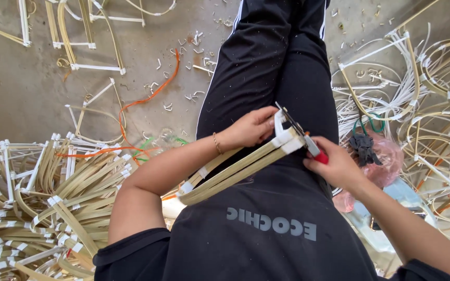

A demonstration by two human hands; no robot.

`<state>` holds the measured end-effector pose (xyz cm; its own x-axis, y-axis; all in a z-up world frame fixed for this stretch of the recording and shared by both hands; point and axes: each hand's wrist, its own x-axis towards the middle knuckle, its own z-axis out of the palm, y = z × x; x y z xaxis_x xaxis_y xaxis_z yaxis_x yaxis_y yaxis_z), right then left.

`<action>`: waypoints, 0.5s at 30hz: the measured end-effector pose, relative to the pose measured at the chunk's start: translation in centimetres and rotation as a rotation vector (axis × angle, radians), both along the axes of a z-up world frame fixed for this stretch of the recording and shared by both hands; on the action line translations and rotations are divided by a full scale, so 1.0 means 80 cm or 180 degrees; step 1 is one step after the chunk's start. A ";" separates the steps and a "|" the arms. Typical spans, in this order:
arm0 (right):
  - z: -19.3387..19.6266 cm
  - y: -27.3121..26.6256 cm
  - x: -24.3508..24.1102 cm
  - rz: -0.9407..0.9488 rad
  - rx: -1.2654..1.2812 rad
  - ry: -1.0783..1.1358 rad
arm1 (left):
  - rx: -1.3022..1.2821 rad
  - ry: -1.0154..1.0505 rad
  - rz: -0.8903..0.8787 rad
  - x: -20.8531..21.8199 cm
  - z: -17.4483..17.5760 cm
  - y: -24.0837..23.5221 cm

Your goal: Assembling and securing bamboo furniture frames using bamboo strips, tape, and hand tools.

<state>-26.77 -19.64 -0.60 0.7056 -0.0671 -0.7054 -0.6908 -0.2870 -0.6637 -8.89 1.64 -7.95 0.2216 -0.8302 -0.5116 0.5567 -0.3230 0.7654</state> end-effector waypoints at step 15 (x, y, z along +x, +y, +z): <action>-0.071 -0.103 -0.015 -0.2115 0.1482 -0.0373 | -0.0113 0.0472 0.0698 0.114 0.048 0.025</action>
<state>-27.98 -27.90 -6.26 0.6926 -0.2155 -0.6884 -0.5386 0.4803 -0.6923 0.19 3.60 -4.13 0.3228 -0.7887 -0.5231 0.7173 -0.1567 0.6789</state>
